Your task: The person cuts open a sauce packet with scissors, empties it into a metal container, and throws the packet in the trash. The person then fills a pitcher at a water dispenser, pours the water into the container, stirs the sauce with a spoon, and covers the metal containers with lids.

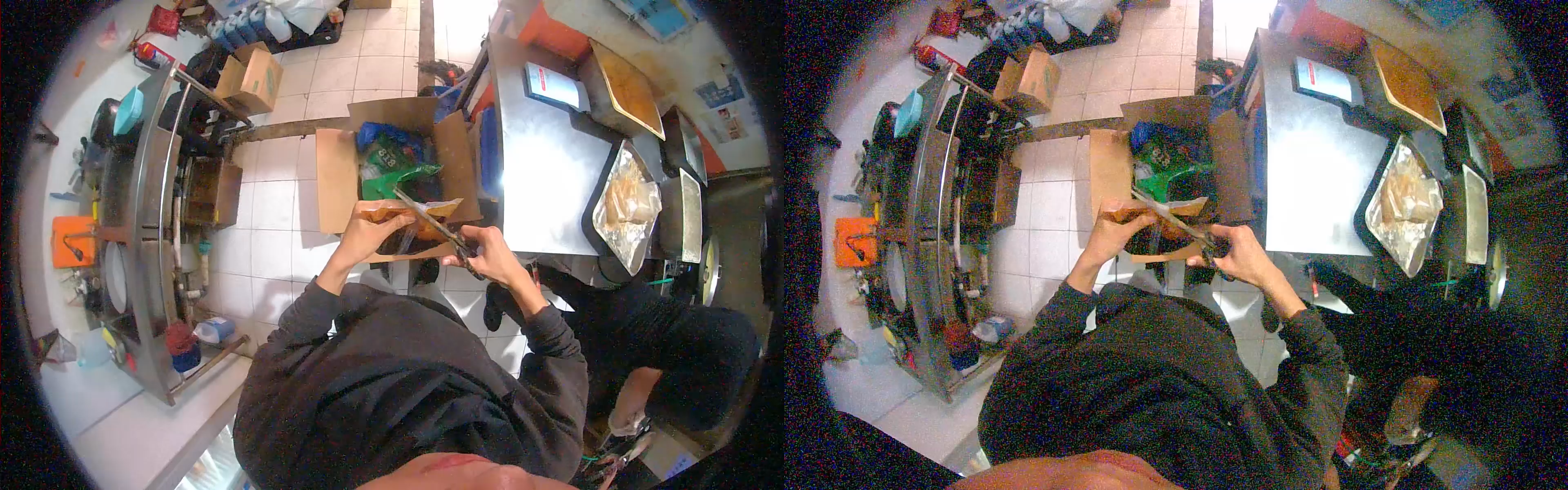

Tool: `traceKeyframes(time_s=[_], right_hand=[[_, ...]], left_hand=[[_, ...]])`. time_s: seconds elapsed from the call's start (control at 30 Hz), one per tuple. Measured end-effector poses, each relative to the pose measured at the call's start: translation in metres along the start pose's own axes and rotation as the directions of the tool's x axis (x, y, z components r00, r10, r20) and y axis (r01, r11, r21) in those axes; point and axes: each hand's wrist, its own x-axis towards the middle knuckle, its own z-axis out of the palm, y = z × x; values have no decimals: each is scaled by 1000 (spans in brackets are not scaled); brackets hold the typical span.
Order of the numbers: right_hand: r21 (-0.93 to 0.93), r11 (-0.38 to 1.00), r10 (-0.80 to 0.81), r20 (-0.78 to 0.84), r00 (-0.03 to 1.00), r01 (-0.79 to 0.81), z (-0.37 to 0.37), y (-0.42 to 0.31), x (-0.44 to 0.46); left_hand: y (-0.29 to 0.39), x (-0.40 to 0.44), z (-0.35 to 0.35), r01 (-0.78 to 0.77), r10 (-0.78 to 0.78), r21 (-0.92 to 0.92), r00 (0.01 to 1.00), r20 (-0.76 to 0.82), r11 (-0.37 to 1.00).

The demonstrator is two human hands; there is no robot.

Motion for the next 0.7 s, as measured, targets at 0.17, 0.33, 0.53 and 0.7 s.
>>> traceKeyframes(time_s=[0.17, 0.33, 0.53, 0.7], right_hand=[[114, 968, -211, -125, 970, 225, 8, 4, 11], [58, 991, -116, -132, 984, 124, 5, 19, 16], [252, 955, 271, -533, 802, -156, -10, 100, 19], [-104, 874, 113, -907, 406, -474, -39, 209, 2]], left_hand=[[-9, 6, 4, -24, 24, 2, 998, 63, 1000], [-13, 18, 6, 11, -14, 39, 997, 77, 999], [-22, 25, 1, -25, 24, 32, 999, 32, 999], [-27, 34, -18, -116, 110, 105, 992, 61, 988]])
